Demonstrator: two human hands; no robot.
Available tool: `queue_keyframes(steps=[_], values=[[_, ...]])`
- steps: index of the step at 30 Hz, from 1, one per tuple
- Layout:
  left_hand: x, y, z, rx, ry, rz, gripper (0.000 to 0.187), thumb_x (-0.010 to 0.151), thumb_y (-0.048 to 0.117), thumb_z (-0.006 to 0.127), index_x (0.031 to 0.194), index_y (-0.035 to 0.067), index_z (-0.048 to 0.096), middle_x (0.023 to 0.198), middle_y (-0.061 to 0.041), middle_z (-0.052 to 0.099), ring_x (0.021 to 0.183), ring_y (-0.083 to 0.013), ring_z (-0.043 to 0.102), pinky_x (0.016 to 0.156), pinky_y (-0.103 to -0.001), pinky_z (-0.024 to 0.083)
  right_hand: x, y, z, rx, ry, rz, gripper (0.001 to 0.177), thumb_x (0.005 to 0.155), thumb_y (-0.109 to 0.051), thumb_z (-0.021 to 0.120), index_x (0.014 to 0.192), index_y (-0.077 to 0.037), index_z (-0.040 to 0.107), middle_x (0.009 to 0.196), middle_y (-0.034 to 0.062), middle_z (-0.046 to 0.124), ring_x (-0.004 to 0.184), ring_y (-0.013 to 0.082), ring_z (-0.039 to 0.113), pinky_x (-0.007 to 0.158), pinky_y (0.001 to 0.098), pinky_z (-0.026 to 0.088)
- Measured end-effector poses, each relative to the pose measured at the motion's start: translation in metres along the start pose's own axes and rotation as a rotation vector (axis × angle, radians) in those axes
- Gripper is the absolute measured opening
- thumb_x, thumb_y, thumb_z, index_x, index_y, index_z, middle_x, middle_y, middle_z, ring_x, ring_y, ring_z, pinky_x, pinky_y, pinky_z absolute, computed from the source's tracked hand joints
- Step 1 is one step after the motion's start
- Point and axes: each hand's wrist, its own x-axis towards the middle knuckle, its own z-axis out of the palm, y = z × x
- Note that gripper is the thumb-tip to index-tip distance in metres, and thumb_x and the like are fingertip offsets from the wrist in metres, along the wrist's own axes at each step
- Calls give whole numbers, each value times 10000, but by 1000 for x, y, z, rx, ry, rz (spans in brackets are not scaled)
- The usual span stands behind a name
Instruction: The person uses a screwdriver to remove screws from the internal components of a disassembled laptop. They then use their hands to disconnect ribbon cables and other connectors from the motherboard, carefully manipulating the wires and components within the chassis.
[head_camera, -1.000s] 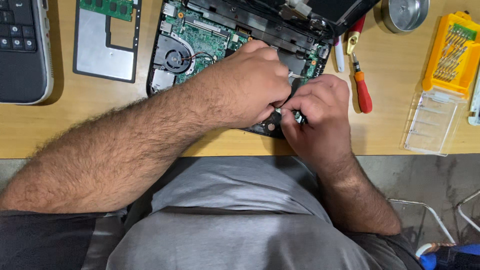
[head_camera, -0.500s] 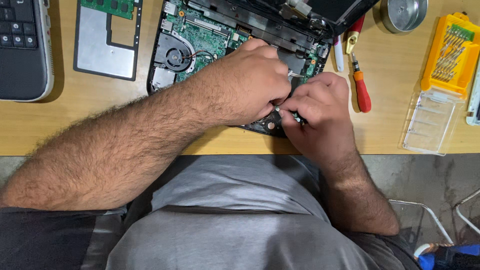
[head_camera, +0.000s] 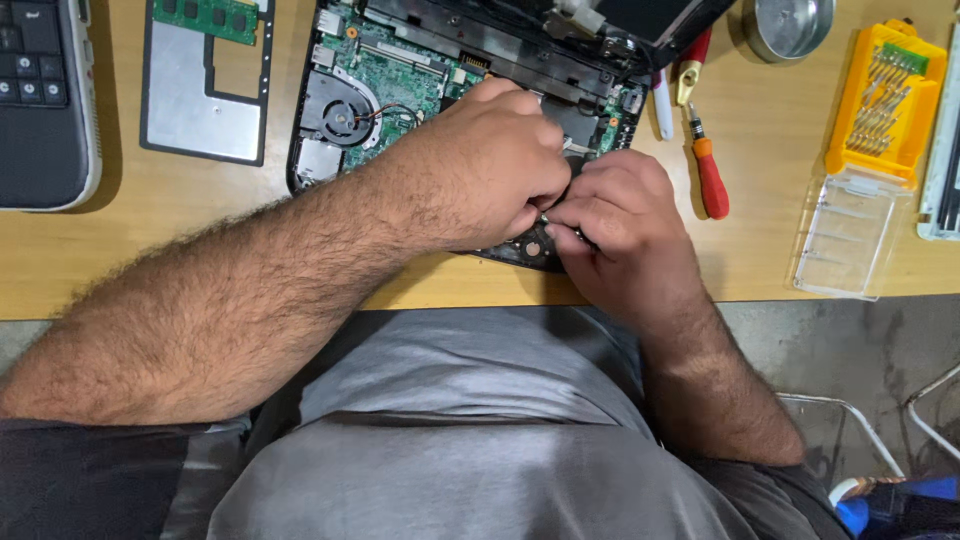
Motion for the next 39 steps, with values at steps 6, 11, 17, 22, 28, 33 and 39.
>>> queue_keyframes(steps=[6, 11, 17, 22, 28, 33, 39], values=[[-1, 0, -4, 26, -3, 40, 130, 766, 348, 776, 782, 233, 715, 783, 43, 621, 888, -272, 566, 896, -453, 437, -14, 3, -1, 91, 43, 105, 231, 915, -123, 823, 1078, -5, 712, 1035, 151, 688, 1074, 398, 641, 1024, 522, 493], [-3, -1, -9, -69, 70, 90, 84, 788, 245, 777, 785, 213, 699, 771, 29, 594, 853, -276, 546, 893, -462, 437, -18, 4, -8, 289, 153, 193, 136, 934, -40, 714, 1045, 37, 696, 1057, 191, 647, 1109, 381, 649, 1008, 475, 545], [-2, 0, -20, -132, 14, 88, 218, 753, 250, 774, 946, 188, 693, 873, 3, 631, 900, -297, 548, 961, -484, 406, -17, 5, -8, 224, 233, 207, 39, 944, 11, 681, 979, 17, 696, 1033, 170, 626, 1079, 390, 626, 975, 487, 518], [-1, -1, -33, -257, -44, 33, 339, 782, 157, 758, 1111, 151, 678, 985, -18, 669, 979, -297, 561, 985, -471, 409, -17, 7, -8, 157, 242, 170, 69, 896, 14, 685, 959, 5, 710, 1004, 166, 649, 1044, 398, 637, 970, 505, 505], [-1, 1, -34, -16, 5, 72, 289, 761, 383, 839, 929, 176, 725, 903, 19, 641, 972, -284, 566, 974, -482, 413, -15, 6, -8, 139, 324, 170, 105, 856, 74, 702, 925, -5, 703, 962, 162, 631, 898, 352, 615, 890, 474, 478], [2, 4, -27, 68, 40, 103, 155, 879, 229, 759, 751, 211, 673, 785, 61, 590, 874, -236, 548, 931, -417, 417, -16, 6, -7, 95, 318, 203, 121, 829, 91, 722, 906, -2, 721, 939, 159, 646, 907, 347, 607, 879, 448, 484], [5, 15, -24, 89, 22, 82, 143, 868, 223, 746, 759, 208, 655, 768, 64, 595, 867, -242, 561, 933, -417, 436, -18, 12, -6, 111, 286, 183, 128, 842, 85, 733, 917, -18, 727, 932, 133, 647, 900, 335, 598, 884, 452, 462]])
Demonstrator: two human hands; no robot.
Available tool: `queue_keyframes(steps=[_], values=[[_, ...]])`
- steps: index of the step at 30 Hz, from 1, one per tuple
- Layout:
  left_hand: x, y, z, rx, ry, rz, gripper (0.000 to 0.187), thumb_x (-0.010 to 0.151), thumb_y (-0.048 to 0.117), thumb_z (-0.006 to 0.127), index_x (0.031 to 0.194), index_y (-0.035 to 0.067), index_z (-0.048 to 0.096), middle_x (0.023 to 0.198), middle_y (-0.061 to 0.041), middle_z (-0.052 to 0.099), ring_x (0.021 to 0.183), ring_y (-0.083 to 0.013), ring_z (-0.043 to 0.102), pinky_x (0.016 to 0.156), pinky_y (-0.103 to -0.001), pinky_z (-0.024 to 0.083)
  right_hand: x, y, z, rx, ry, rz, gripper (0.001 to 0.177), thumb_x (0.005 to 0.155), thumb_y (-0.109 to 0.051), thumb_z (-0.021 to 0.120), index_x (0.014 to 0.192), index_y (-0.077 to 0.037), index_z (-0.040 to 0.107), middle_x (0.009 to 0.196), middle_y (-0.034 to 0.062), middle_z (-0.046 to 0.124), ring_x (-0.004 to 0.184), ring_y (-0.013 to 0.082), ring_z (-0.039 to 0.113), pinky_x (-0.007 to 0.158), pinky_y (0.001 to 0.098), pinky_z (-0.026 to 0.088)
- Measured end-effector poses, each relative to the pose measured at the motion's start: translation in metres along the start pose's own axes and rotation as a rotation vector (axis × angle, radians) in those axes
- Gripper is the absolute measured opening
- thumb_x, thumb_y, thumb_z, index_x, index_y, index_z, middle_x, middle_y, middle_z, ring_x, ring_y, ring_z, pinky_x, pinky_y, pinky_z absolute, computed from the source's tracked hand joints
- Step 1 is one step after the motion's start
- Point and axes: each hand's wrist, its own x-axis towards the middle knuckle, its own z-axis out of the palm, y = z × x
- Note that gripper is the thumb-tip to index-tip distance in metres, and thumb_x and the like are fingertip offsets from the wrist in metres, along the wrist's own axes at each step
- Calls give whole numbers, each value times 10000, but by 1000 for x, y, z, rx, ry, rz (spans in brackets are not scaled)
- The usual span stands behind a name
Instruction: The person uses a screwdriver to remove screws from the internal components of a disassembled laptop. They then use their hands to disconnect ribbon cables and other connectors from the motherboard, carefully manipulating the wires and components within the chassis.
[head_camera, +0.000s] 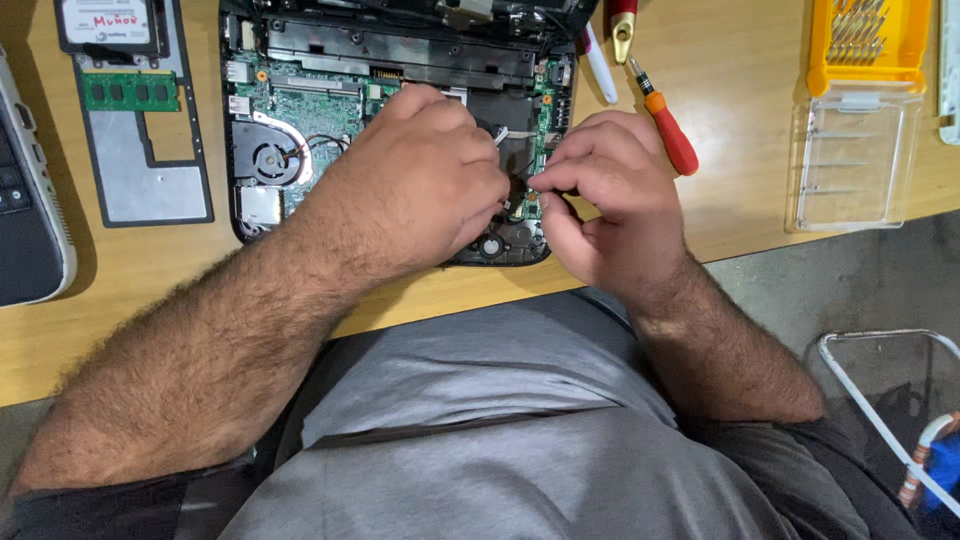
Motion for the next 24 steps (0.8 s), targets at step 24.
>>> queue_keyframes(steps=[24], values=[[11, 32, 7, 82, 13, -157, 108, 810, 261, 727, 782, 169, 678, 800, -8, 587, 827, -276, 558, 810, -429, 447, -10, 10, -8, -22, -133, -58, 157, 850, -47, 837, 933, 2, 714, 1030, 118, 641, 1104, 402, 543, 967, 504, 465]])
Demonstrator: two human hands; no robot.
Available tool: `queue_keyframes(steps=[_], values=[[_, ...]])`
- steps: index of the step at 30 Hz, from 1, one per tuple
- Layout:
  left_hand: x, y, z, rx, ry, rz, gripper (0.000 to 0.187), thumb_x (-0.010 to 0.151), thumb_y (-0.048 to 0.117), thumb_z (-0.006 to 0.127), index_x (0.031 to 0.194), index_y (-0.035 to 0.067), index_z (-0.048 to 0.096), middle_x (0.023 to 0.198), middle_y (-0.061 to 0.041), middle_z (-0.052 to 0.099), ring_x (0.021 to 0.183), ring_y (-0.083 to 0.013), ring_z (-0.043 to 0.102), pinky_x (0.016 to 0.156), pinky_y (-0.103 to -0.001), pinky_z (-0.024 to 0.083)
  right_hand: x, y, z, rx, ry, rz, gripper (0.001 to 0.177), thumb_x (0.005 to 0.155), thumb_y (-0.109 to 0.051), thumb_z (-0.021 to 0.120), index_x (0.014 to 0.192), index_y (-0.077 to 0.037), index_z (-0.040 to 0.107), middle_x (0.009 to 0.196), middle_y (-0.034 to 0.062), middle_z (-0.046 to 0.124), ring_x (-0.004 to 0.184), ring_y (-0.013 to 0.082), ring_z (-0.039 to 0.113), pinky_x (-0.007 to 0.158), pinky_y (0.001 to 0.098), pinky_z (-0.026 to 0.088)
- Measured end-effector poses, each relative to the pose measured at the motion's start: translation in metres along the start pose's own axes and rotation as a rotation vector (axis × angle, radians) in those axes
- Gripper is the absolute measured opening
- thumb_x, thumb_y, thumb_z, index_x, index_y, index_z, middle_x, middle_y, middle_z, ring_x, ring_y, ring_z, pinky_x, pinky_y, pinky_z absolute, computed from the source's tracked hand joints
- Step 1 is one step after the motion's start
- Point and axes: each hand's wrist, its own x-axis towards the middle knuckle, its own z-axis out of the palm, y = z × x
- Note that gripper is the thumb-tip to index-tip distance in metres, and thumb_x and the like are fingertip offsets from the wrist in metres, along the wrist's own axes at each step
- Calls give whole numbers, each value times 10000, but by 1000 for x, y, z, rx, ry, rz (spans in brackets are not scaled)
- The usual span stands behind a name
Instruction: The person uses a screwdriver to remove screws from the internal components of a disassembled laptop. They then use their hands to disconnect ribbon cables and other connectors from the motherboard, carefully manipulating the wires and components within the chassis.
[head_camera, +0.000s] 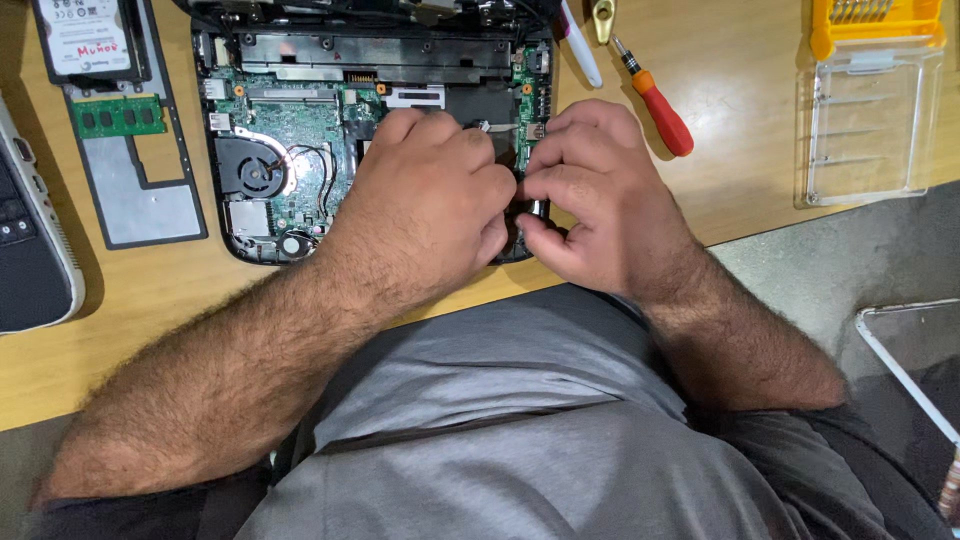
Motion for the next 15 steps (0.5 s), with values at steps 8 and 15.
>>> queue_keyframes(steps=[8, 15], values=[[2, 8, 3, 131, -3, 15, 116, 809, 322, 723, 779, 220, 678, 808, 2, 585, 821, -272, 573, 789, -423, 443, 1, -2, 0, -26, -4, 10, 85, 806, 34, 741, 864, 8, 684, 1005, 93, 632, 1088, 406, 541, 949, 483, 463], [1, 4, 3, 133, 29, 110, 130, 834, 279, 735, 778, 204, 645, 816, -11, 552, 800, -263, 526, 776, -412, 426, 0, 0, 0, -41, -15, 9, 82, 774, 42, 725, 812, -13, 678, 987, 65, 633, 1078, 404, 546, 951, 469, 463]])
